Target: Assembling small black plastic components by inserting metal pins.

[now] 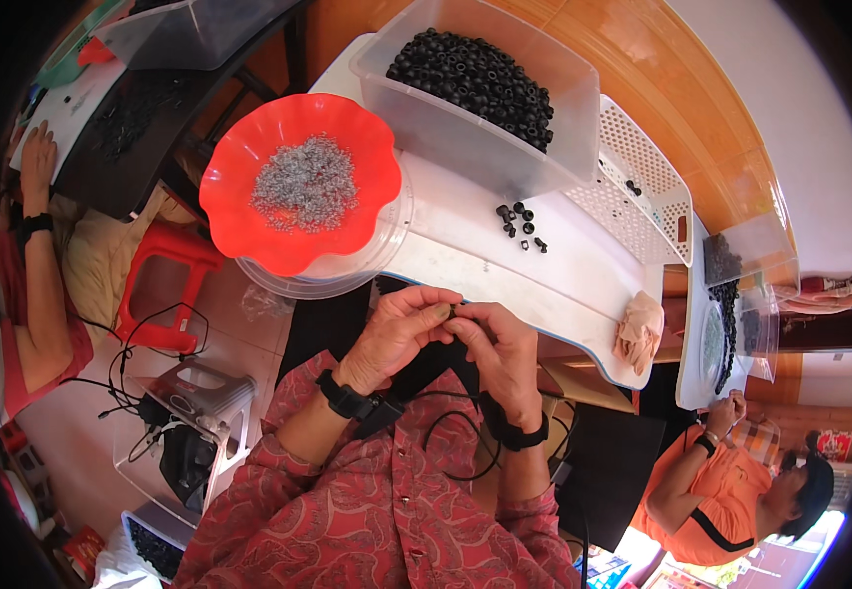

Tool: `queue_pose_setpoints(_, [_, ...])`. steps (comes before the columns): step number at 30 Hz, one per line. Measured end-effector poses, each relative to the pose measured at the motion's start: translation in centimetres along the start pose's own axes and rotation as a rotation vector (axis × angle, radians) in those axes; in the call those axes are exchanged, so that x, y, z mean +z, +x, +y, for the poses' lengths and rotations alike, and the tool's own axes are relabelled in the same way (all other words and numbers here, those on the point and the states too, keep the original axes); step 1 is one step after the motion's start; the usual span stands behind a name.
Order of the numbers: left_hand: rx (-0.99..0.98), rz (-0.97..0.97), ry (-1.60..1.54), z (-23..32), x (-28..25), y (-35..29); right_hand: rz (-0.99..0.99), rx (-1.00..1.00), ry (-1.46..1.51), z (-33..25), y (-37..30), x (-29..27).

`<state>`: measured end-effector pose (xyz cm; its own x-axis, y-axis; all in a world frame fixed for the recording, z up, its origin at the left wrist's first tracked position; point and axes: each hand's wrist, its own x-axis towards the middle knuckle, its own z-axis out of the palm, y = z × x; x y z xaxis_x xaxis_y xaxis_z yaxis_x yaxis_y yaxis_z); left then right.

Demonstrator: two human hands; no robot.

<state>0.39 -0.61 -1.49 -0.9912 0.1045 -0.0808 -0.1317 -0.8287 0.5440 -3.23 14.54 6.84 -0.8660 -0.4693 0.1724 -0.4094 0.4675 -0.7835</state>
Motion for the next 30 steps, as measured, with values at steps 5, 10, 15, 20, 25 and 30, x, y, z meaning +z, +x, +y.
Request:
queue_pose_setpoints(5, [-0.004, 0.01, -0.092, 0.2, 0.2, 0.2, -0.027, 0.39, 0.633, 1.7, -0.2, 0.1])
queue_pose_setpoints(10, [-0.007, 0.033, -0.108, 0.4, 0.1, 0.2, -0.024, 0.354, 0.647, 2.7, -0.2, 0.4])
queue_pose_setpoints(15, [-0.009, 0.022, -0.12, 0.4, 0.4, 0.3, -0.026, 0.297, 0.656, 3.3, -0.2, 0.4])
queue_pose_setpoints(20, [-0.016, 0.02, -0.078, 0.0, 0.2, 0.3, 0.023, 0.421, 0.687, 2.8, -0.2, 0.5])
queue_pose_setpoints(25, [-0.014, 0.038, -0.031, 0.2, 0.8, 0.2, 0.02, 0.43, 0.61, 2.9, -0.3, 0.4])
queue_pose_setpoints(30, [-0.027, 0.042, 0.011, -0.4, 0.6, 0.3, 0.066, 0.309, 0.529, 3.4, -0.3, 1.1])
